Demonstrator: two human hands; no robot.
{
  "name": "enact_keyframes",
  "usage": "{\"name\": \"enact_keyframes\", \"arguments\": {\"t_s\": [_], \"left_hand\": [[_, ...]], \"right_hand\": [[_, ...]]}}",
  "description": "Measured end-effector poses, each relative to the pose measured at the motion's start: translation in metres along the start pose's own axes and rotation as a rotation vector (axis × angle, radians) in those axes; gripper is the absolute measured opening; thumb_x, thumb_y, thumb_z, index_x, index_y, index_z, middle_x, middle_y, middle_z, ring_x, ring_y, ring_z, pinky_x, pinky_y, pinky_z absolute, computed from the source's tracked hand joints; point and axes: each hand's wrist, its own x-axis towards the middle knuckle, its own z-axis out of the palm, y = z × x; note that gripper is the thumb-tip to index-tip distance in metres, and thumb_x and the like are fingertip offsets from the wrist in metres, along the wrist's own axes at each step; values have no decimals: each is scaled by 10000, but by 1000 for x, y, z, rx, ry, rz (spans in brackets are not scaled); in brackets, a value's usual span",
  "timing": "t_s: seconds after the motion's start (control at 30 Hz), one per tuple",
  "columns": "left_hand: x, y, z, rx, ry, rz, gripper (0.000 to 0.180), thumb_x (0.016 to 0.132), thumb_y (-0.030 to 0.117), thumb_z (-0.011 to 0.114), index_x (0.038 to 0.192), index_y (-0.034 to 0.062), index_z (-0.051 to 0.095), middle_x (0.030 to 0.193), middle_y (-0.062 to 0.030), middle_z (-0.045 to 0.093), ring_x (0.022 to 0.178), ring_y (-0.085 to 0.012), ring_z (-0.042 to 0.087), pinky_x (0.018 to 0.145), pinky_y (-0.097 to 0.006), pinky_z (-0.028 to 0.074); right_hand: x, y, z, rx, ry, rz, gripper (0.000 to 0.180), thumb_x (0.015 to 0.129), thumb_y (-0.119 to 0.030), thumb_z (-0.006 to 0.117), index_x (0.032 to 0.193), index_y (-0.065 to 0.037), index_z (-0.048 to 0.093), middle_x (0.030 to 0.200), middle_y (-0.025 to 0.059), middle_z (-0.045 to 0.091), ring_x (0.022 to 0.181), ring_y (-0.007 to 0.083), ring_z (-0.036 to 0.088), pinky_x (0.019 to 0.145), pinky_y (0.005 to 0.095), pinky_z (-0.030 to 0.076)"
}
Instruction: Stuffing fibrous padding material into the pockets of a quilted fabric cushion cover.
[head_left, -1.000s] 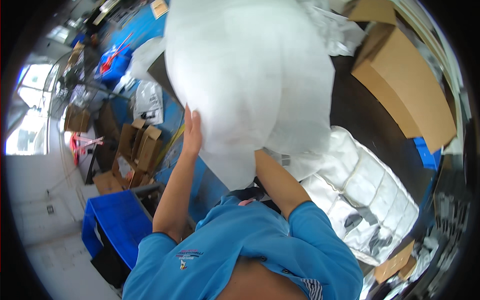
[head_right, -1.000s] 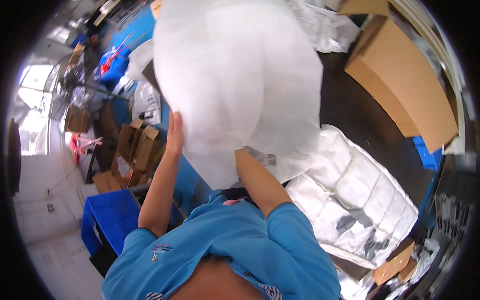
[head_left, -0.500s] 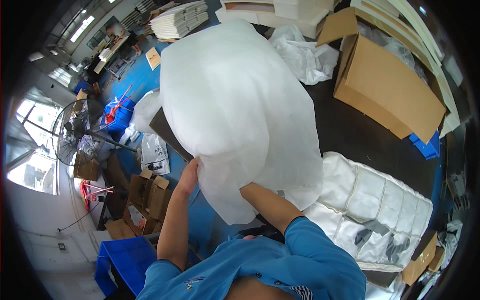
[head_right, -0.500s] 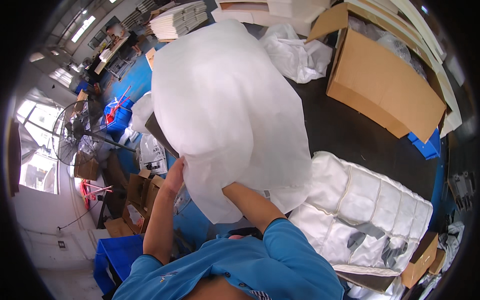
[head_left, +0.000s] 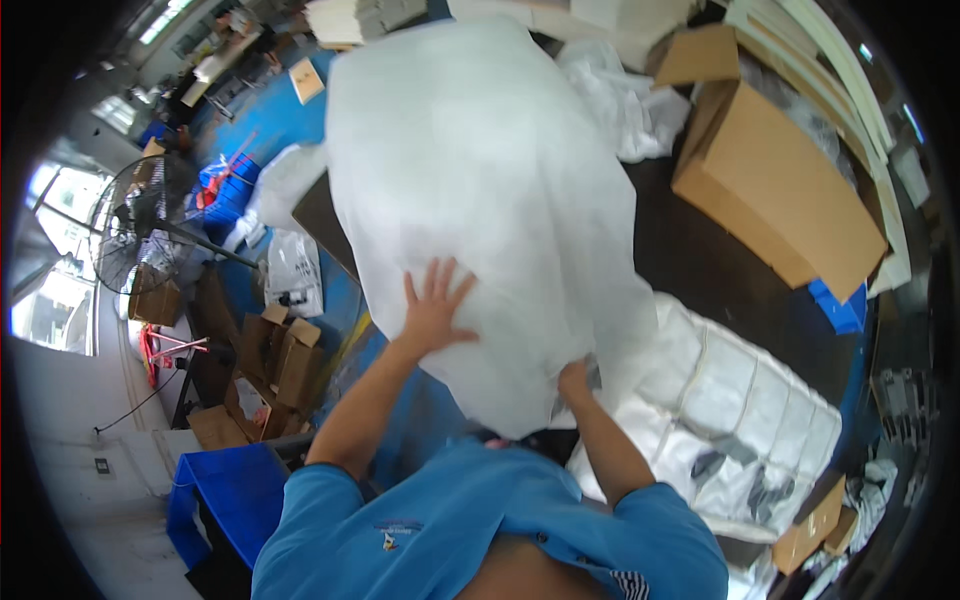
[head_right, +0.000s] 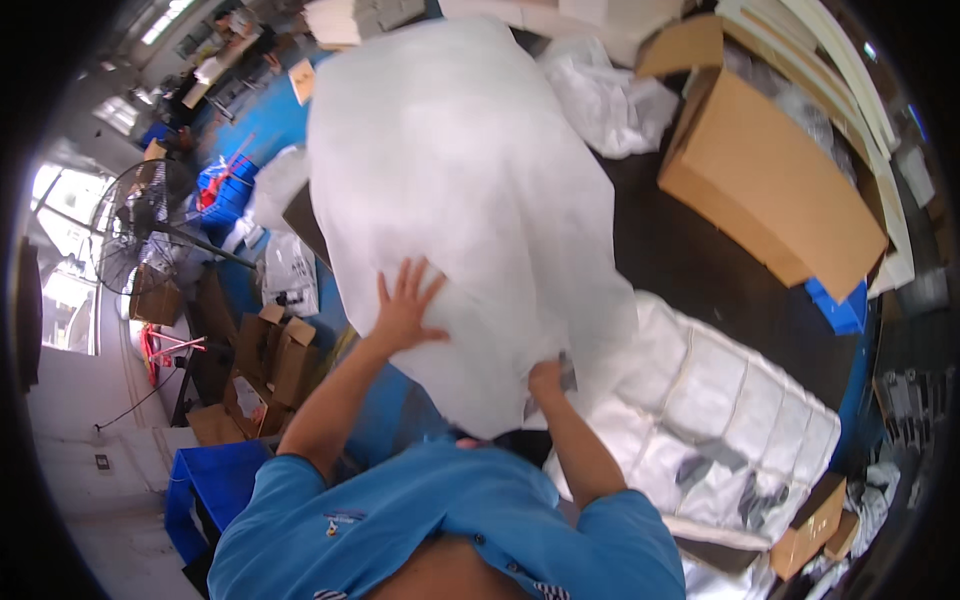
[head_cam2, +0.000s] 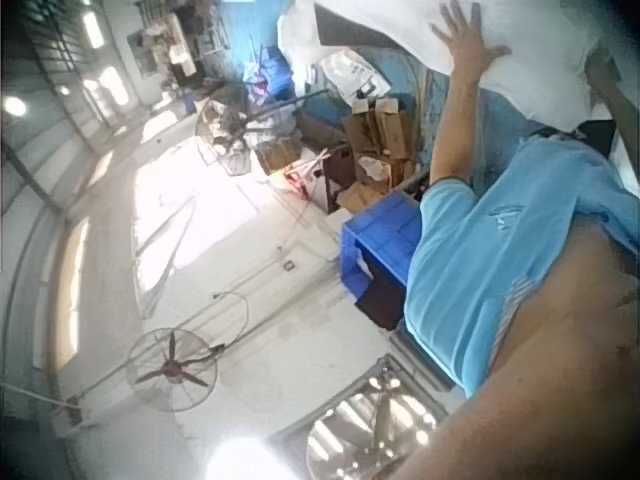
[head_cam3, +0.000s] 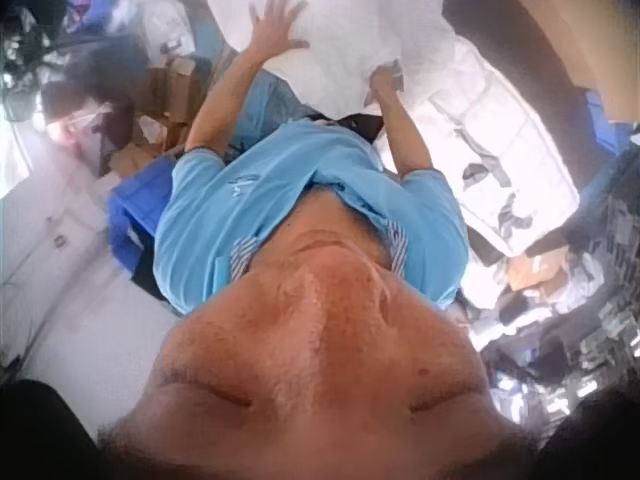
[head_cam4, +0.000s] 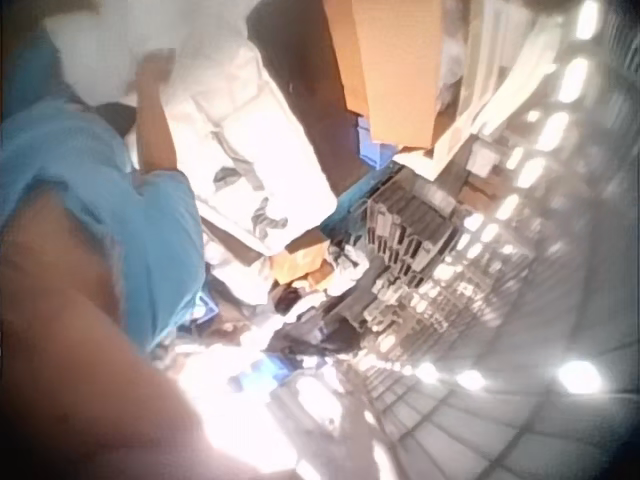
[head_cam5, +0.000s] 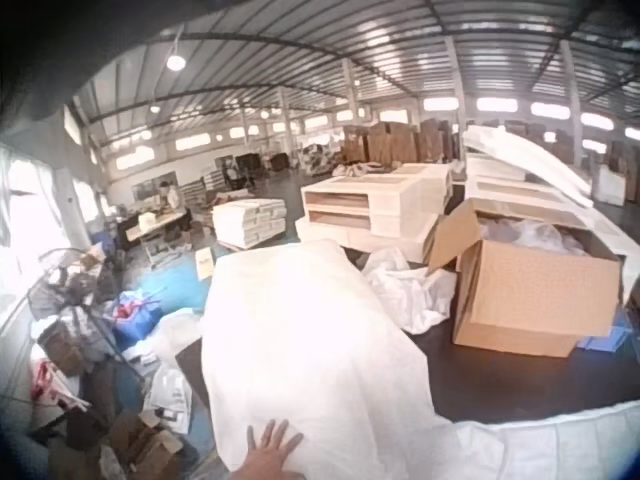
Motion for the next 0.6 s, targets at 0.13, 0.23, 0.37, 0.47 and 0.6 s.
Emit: {"name": "enact_keyframes", "arguments": {"t_s": [0.13,0.23,0.37,0.47,0.6], "left_hand": [[-9,27,-16,-97,97,94,1178,580,513,894,1585,285,323,1690,-132,130,1555,-398,76,1141,-763,78],[-7,70,9,197,-69,410,1186,529,490,907,1563,325,351,1683,-114,175,1558,-371,91,1140,-778,17],[8,75,52,237,-66,334,1035,602,442,876,1527,322,426,1679,-108,199,1557,-369,98,1136,-782,3],[1,78,59,239,-50,308,813,732,359,806,1483,314,499,1661,-116,253,1551,-373,128,1136,-780,-7],[-20,81,75,280,50,472,637,851,294,698,1465,293,527,1621,-148,328,1537,-398,169,1165,-737,-17]], "right_hand": [[-52,-25,-77,565,653,454,335,743,-80,713,1068,-9,673,981,213,693,972,455,650,832,472,556],[-50,-43,-78,508,756,295,342,725,-87,710,1064,-41,696,1101,216,668,1079,423,630,943,479,511],[-61,-58,-79,35,373,-45,328,691,-114,718,1016,-67,725,1285,219,584,1196,349,584,1025,535,433],[-78,-62,-117,-55,215,-67,312,694,-130,725,1000,-70,732,1355,206,538,1225,332,564,1011,535,444],[-67,-52,-91,297,247,89,280,743,-145,723,1008,-58,731,1285,164,611,1154,364,611,920,461,529]]}}
